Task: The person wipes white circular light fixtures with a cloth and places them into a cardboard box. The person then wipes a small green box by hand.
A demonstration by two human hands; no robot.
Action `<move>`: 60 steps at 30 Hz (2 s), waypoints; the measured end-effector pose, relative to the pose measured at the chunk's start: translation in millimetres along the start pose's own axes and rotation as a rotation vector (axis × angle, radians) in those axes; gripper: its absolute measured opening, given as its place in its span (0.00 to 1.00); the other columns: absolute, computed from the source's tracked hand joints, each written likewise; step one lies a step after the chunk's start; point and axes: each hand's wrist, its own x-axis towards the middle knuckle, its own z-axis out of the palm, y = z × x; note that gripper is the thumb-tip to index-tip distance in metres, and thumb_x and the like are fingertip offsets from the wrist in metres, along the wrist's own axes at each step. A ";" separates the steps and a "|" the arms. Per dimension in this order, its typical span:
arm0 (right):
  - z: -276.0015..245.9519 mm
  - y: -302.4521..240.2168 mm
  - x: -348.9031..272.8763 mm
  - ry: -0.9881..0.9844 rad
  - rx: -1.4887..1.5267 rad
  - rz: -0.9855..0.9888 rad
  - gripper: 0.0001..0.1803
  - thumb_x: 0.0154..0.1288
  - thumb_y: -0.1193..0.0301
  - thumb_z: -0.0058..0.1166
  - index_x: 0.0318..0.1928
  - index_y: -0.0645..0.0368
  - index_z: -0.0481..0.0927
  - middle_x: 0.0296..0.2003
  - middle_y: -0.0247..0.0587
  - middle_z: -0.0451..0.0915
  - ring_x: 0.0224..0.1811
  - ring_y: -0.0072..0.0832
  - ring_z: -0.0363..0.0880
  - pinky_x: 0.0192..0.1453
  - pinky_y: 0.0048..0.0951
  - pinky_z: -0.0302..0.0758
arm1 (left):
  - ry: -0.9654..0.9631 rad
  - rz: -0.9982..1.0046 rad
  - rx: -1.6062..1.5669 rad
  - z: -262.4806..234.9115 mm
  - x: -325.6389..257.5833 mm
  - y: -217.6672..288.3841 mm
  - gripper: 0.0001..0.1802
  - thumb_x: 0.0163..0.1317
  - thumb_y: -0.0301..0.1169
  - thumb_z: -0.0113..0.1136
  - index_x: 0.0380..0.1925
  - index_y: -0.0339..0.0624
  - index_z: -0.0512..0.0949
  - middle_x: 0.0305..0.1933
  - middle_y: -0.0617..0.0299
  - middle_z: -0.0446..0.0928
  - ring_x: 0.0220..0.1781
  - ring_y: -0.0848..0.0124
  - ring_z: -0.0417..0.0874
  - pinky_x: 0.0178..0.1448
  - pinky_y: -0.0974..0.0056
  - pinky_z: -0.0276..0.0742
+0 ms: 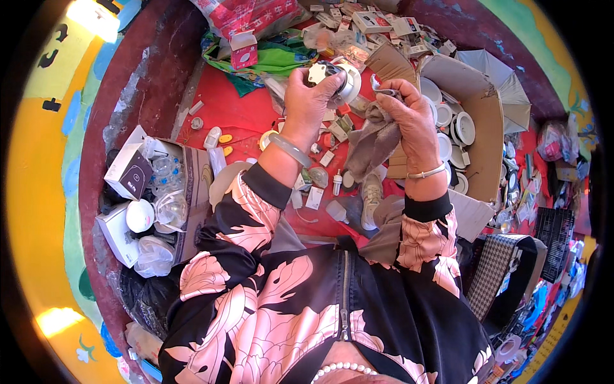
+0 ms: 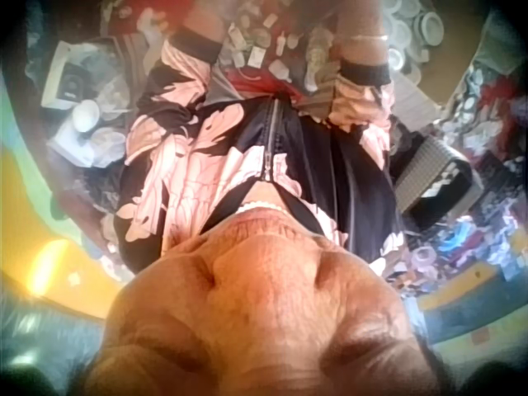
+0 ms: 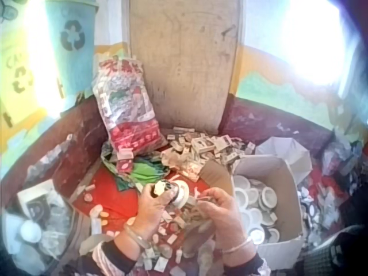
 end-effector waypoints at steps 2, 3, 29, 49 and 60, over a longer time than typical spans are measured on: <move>0.3 -5.6 -3.1 -0.058 0.112 0.042 0.08 0.57 0.76 0.57 0.38 0.63 0.77 0.30 0.31 0.78 0.31 0.15 0.75 0.35 0.16 0.71 | -0.008 0.020 -0.002 3.4 -2.7 4.5 0.26 0.51 0.29 0.69 0.44 0.31 0.63 0.41 0.54 0.74 0.37 0.71 0.80 0.37 0.66 0.83; 2.0 -6.7 -3.7 -0.071 0.168 0.102 0.08 0.57 0.76 0.57 0.38 0.63 0.77 0.30 0.31 0.78 0.30 0.15 0.75 0.35 0.16 0.71 | -0.016 0.035 -0.018 4.6 -3.4 5.2 0.27 0.51 0.28 0.69 0.44 0.31 0.63 0.41 0.54 0.74 0.37 0.71 0.81 0.38 0.65 0.84; 22.6 7.6 -11.7 0.035 -0.914 -0.401 0.12 0.53 0.69 0.55 0.39 0.55 0.83 0.31 0.44 0.78 0.33 0.41 0.79 0.37 0.36 0.74 | 0.064 0.214 0.230 11.8 -11.8 2.8 0.27 0.47 0.36 0.73 0.37 0.30 0.69 0.36 0.57 0.77 0.34 0.77 0.78 0.38 0.70 0.79; 26.9 13.4 -3.5 -0.059 -0.883 -0.280 0.12 0.52 0.68 0.50 0.33 0.60 0.81 0.30 0.51 0.78 0.34 0.48 0.77 0.39 0.42 0.73 | 0.140 0.305 0.611 5.0 -7.9 -3.9 0.26 0.44 0.36 0.74 0.35 0.30 0.71 0.33 0.57 0.78 0.32 0.76 0.78 0.35 0.68 0.78; 14.1 -0.4 -3.0 -0.194 -1.024 -0.351 0.10 0.52 0.68 0.49 0.32 0.56 0.82 0.29 0.47 0.78 0.33 0.46 0.78 0.37 0.42 0.73 | 0.057 0.245 0.586 -1.2 -1.8 -12.7 0.26 0.44 0.35 0.74 0.36 0.30 0.70 0.34 0.56 0.77 0.31 0.76 0.78 0.34 0.68 0.79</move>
